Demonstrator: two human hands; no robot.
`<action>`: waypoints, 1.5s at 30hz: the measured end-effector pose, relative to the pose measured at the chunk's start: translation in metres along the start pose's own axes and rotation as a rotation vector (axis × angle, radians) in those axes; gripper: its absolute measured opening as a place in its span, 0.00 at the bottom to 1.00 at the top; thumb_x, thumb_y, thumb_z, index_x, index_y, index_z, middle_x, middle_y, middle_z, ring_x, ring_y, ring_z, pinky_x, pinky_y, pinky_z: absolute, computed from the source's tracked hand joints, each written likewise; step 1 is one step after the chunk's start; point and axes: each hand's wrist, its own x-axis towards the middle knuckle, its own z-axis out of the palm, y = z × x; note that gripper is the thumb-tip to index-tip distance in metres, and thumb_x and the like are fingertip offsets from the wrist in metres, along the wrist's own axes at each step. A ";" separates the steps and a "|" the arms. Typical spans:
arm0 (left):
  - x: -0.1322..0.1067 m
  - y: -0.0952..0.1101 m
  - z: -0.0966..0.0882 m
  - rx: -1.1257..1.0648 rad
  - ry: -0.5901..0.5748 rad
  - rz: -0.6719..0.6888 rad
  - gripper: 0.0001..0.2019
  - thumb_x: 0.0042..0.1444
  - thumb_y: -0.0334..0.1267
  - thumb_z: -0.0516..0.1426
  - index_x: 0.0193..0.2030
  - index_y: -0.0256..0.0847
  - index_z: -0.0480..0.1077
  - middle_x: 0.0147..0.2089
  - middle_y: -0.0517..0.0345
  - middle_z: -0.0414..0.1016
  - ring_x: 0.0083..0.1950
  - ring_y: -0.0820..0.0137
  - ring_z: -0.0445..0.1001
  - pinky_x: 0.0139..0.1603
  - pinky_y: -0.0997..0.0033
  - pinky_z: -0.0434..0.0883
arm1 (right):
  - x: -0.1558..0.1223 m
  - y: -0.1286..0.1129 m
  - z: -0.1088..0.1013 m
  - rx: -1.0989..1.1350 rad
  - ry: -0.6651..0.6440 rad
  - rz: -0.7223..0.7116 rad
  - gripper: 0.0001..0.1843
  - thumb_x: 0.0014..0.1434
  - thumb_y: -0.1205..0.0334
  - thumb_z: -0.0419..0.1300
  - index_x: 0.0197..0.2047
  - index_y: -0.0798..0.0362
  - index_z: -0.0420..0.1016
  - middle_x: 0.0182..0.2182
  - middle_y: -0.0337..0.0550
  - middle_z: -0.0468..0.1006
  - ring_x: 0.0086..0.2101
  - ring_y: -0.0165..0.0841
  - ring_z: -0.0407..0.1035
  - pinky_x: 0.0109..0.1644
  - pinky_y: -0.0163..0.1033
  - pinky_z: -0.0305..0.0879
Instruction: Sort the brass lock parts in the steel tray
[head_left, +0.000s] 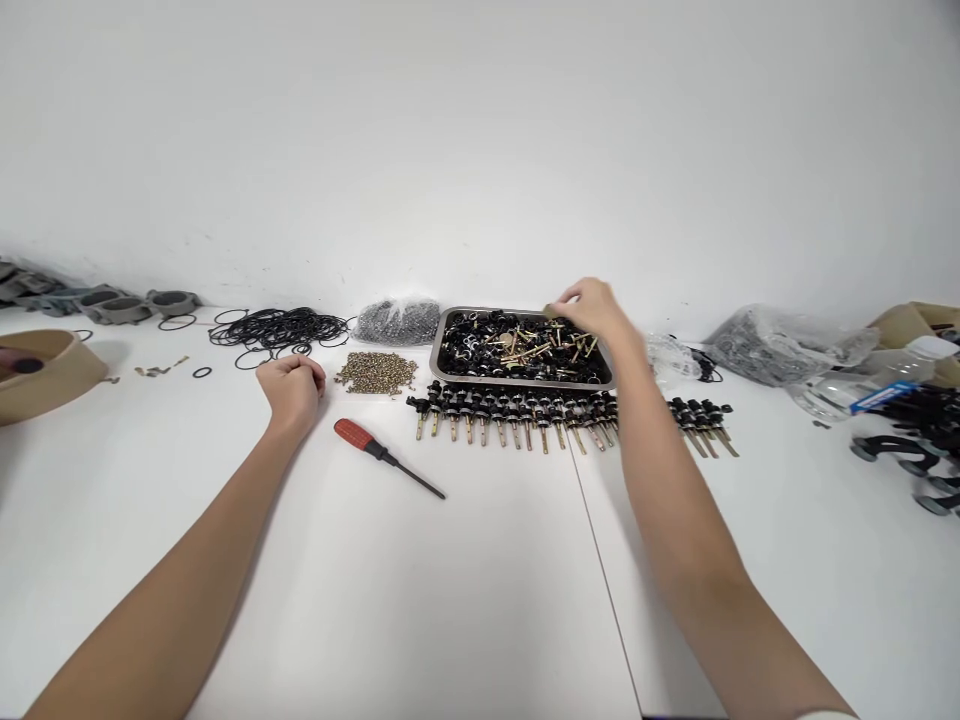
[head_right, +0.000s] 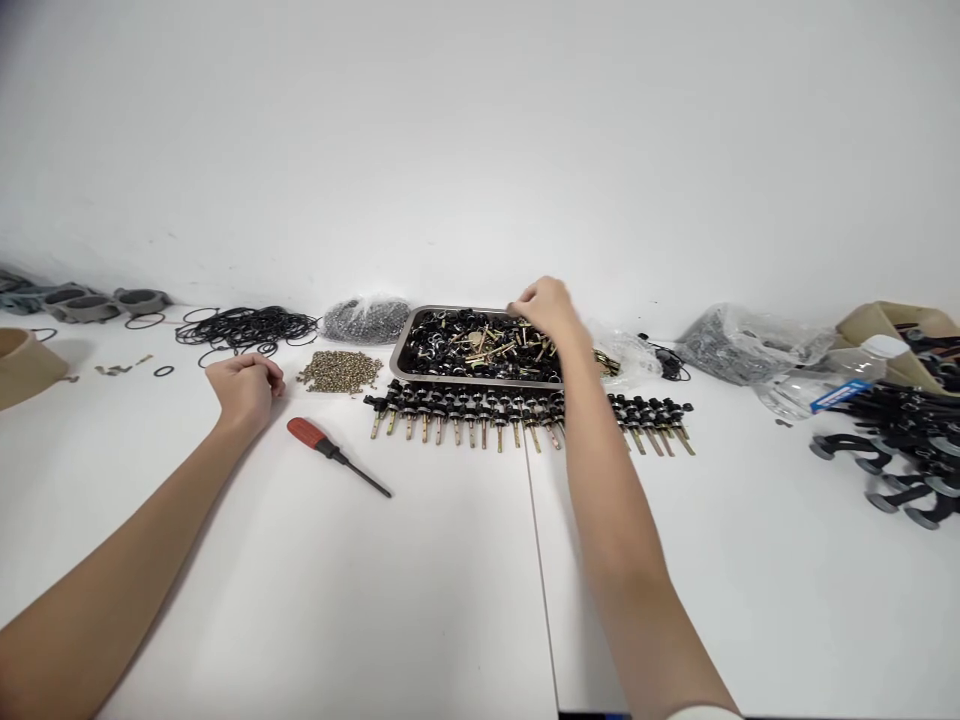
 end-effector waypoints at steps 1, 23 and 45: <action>0.000 0.000 0.000 -0.003 0.000 0.004 0.07 0.26 0.29 0.46 0.14 0.41 0.63 0.12 0.60 0.57 0.14 0.72 0.57 0.15 0.71 0.52 | -0.004 0.007 -0.021 0.000 0.014 0.057 0.05 0.53 0.63 0.68 0.29 0.57 0.81 0.34 0.51 0.80 0.38 0.40 0.73 0.49 0.50 0.70; 0.000 0.003 0.000 0.003 0.002 0.017 0.08 0.27 0.27 0.45 0.15 0.39 0.63 0.11 0.60 0.57 0.13 0.72 0.58 0.15 0.70 0.52 | 0.005 0.002 0.038 -0.098 -0.130 -0.078 0.12 0.61 0.67 0.63 0.47 0.58 0.82 0.43 0.51 0.81 0.42 0.36 0.74 0.51 0.42 0.70; 0.001 0.000 0.000 -0.005 -0.017 0.034 0.08 0.25 0.30 0.46 0.12 0.40 0.64 0.11 0.60 0.57 0.13 0.73 0.57 0.14 0.72 0.52 | 0.008 -0.003 0.099 -0.571 -0.122 -0.239 0.15 0.65 0.62 0.55 0.43 0.59 0.82 0.47 0.59 0.79 0.54 0.49 0.66 0.58 0.50 0.58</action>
